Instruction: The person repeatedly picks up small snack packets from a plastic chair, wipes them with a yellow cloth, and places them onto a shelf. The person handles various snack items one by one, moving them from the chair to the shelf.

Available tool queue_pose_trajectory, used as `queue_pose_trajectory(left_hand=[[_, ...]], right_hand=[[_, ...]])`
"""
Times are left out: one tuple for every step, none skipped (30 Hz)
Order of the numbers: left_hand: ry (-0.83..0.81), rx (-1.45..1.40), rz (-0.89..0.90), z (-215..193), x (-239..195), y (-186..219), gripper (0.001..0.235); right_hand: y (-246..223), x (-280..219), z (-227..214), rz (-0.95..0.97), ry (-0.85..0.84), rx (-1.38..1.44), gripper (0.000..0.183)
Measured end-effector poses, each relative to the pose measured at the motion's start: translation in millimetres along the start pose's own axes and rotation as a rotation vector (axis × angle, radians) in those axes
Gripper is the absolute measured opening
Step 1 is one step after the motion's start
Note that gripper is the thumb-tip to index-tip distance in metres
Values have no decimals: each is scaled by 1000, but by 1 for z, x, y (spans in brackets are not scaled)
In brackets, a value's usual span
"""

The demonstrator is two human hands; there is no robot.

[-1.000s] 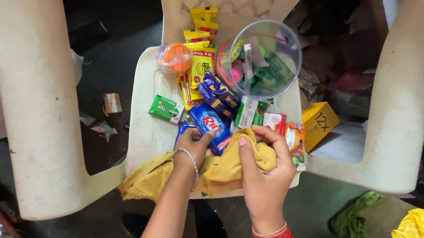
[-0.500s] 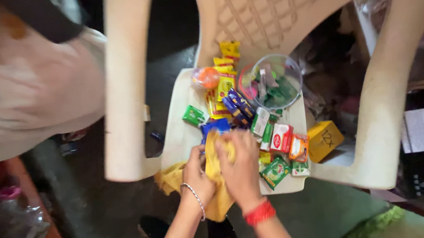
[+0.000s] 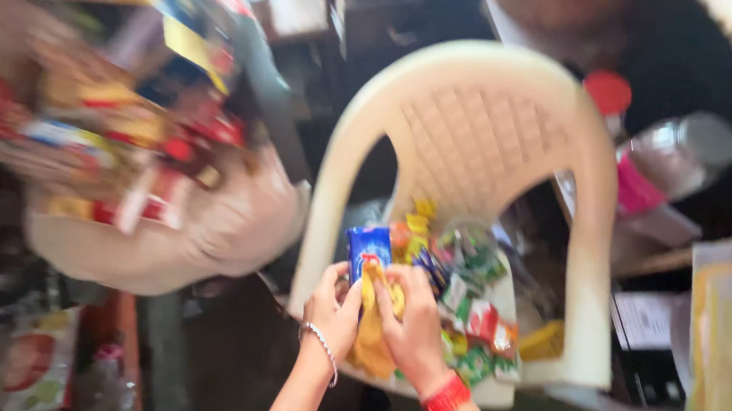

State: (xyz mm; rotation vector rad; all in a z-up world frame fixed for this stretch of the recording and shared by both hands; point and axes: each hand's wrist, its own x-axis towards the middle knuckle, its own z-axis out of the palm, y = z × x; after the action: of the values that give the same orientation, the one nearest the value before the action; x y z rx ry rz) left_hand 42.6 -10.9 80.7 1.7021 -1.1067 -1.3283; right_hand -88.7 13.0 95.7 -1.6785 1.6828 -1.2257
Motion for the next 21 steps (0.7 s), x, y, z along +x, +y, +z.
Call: queue_pose_trajectory(left_hand=[[30, -49, 5, -13, -3, 11, 35], [66, -96, 10, -25, -8, 20, 34], [101, -144, 17, -39, -12, 29, 33], [118, -236, 49, -53, -14, 37, 33], [133, -328, 86, -68, -15, 45, 34], [155, -419, 120, -85, -19, 52, 34], [191, -470, 168, -101, -23, 59, 34], [225, -517, 225, -119, -25, 67, 34], [258, -563, 284, -138, -28, 75, 34], [291, -575, 303, -160, -33, 85, 34], [324, -588, 323, -183, -39, 94, 34], [356, -603, 338, -205, -48, 100, 34], [392, -613, 351, -229, -56, 106, 35], [431, -622, 365, -253, -64, 112, 35], [469, -631, 378, -276, -73, 117, 35], [516, -620, 468, -299, -84, 124, 35], [562, -604, 557, -321, -95, 131, 35], [609, -581, 642, -345, -108, 136, 35], [637, -643, 629, -369, -120, 142, 35], [660, -706, 612, -391, -133, 148, 35], [680, -769, 598, -414, -147, 152, 35]], right_hand=[[-15, 2, -2, 38, -8, 20, 18], [-28, 5, -3, 75, -22, 45, 19], [-39, 11, -2, 111, -38, 69, 20], [-51, 19, 1, 163, -66, 83, 20], [-63, 26, 5, 214, -96, 95, 20], [-77, 30, 9, 265, -138, 106, 19], [-91, 34, 13, 206, -152, 133, 20], [-107, 40, 21, 144, -162, 164, 21], [-124, 46, 29, 82, -172, 197, 22], [-143, 50, 37, -9, -192, 250, 23], [-164, 53, 44, -100, -212, 304, 24], [-185, 54, 52, -186, -234, 355, 25], [-205, 55, 62, -144, -314, 451, 26], [-225, 56, 71, -100, -400, 544, 28], [-245, 57, 81, -54, -491, 632, 29], [-266, 58, 90, -64, -545, 609, 31], [-287, 58, 96, -76, -596, 584, 32], [-311, 56, 106, -86, -648, 560, 34], [-336, 56, 116, -181, -675, 589, 35], [-360, 54, 125, -269, -698, 619, 37], [-385, 50, 135, -358, -719, 650, 38]])
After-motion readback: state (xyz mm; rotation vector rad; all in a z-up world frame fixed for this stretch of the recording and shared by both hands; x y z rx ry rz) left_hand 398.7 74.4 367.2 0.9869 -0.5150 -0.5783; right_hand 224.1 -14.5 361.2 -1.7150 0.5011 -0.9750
